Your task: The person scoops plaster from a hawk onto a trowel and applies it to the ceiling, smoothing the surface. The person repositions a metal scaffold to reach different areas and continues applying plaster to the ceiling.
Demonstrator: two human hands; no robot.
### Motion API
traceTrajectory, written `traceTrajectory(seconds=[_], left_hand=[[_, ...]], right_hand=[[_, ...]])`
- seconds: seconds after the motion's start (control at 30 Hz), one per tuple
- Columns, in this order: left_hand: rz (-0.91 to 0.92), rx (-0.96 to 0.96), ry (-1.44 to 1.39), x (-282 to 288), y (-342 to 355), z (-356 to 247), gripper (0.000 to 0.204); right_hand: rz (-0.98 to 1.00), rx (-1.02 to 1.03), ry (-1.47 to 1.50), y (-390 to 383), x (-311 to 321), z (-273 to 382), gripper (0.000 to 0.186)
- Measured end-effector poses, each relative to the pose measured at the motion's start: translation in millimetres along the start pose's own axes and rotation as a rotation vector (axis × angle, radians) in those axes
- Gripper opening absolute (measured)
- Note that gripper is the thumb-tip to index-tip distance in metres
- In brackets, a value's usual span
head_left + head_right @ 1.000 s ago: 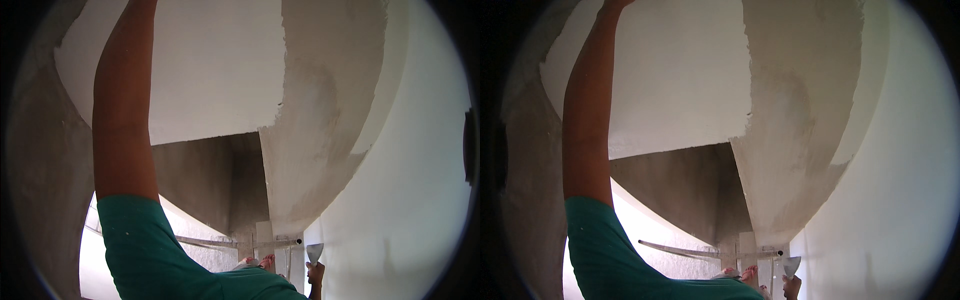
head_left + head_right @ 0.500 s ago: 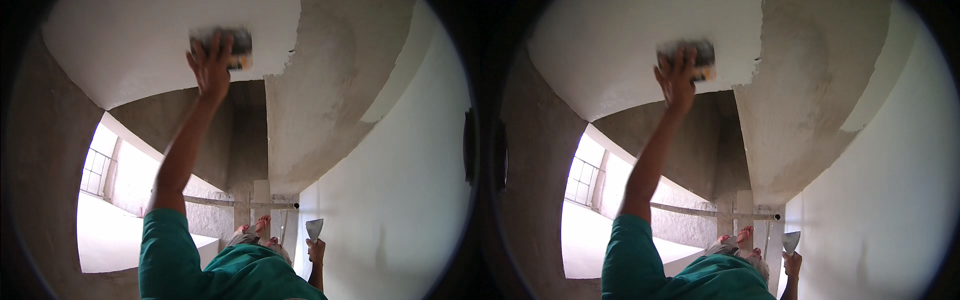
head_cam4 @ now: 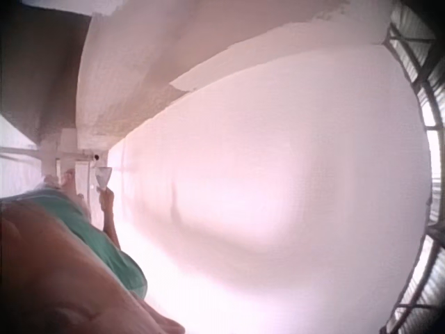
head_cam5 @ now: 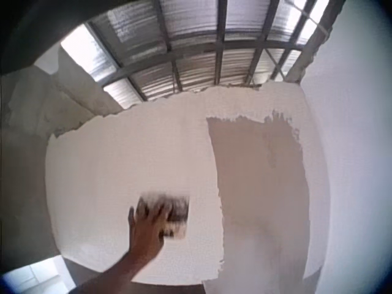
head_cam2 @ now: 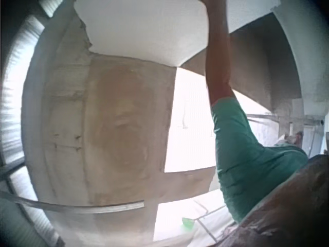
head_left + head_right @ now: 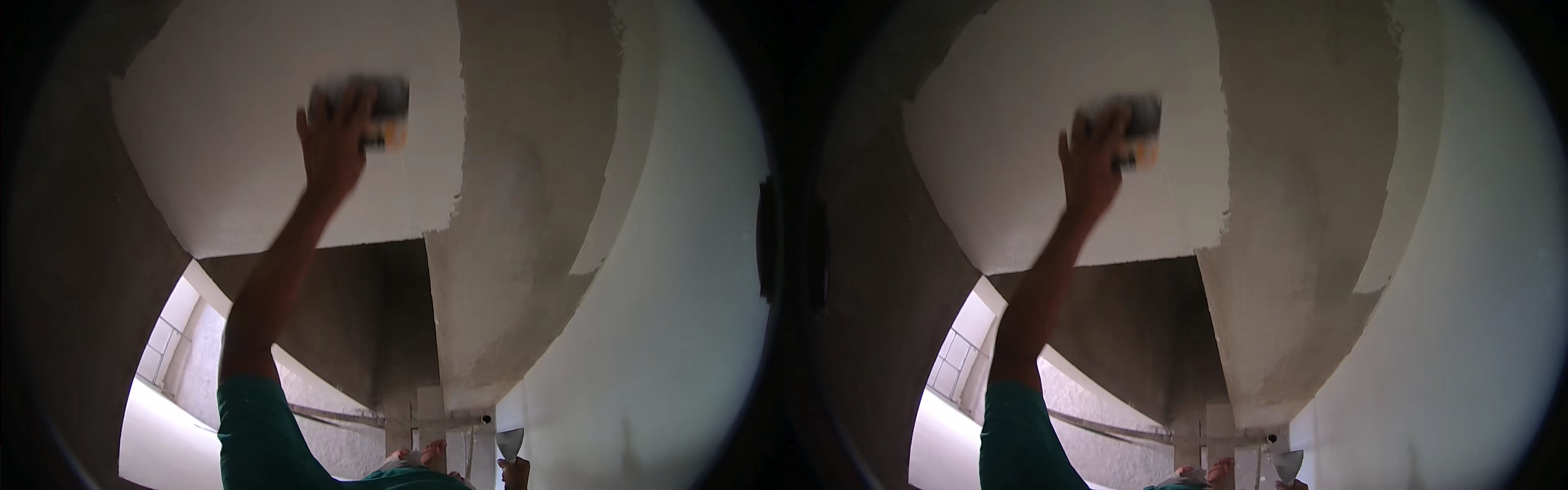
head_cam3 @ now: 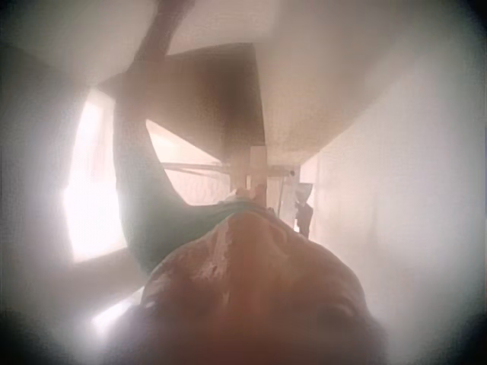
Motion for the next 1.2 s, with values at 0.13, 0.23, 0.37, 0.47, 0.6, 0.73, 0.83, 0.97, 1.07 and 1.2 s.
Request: traceTrajectory(seconds=[0.13,0.23,0.37,0.47,0.6,0.73,0.83,0.97,1.07,1.2], left_hand=[[-0.265,-0.040,0.147,25.4,171.6,36.6,0.071],[-0.194,0.070,0.049,38.8,245.4,44.9,0.056],[-0.039,0.130,0.057,30.7,281.6,48.5,0.052],[-0.037,0.131,0.081,7.4,273.1,49.1,0.054],[-0.069,0.023,0.251,-24.7,197.1,20.5,0.065],[-0.027,-0.102,0.233,-32.8,76.4,-22.9,0.063],[-0.016,-0.079,0.131,-18.9,77.4,-20.0,0.064],[-0.219,-0.075,0.185,17.6,181.7,4.1,0.069],[-0.200,0.005,0.170,33.8,260.3,10.6,0.055],[-0.050,0.059,0.083,30.9,295.7,6.0,0.050]], right_hand=[[0.003,-0.047,0.195,-3.4,-13.8,24.0,0.018],[-0.016,-0.074,0.175,-6.4,-19.2,35.9,0.019],[-0.048,-0.054,0.119,-4.4,-21.1,29.3,0.021],[-0.003,-0.083,0.211,0.4,-20.6,19.1,0.021],[-0.003,-0.100,0.171,4.6,-15.2,20.1,0.019],[-0.009,-0.101,0.170,1.2,-10.2,27.0,0.018],[-0.066,0.007,0.200,-1.3,-4.2,35.1,0.022],[-0.007,-0.078,0.131,0.2,-9.9,32.7,0.018],[-0.018,-0.078,0.212,3.5,-19.7,34.2,0.018],[-0.043,-0.089,0.185,-1.4,-30.0,32.4,0.019]])
Point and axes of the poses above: each hand's wrist, its own y-axis towards the middle knuckle, its own x-axis out of the back of the hand, z = x × y, the point moved 5 cm from there along y, towards the middle knuckle, and after that the axes turned 1 degree about z, right-handed, at the moved point
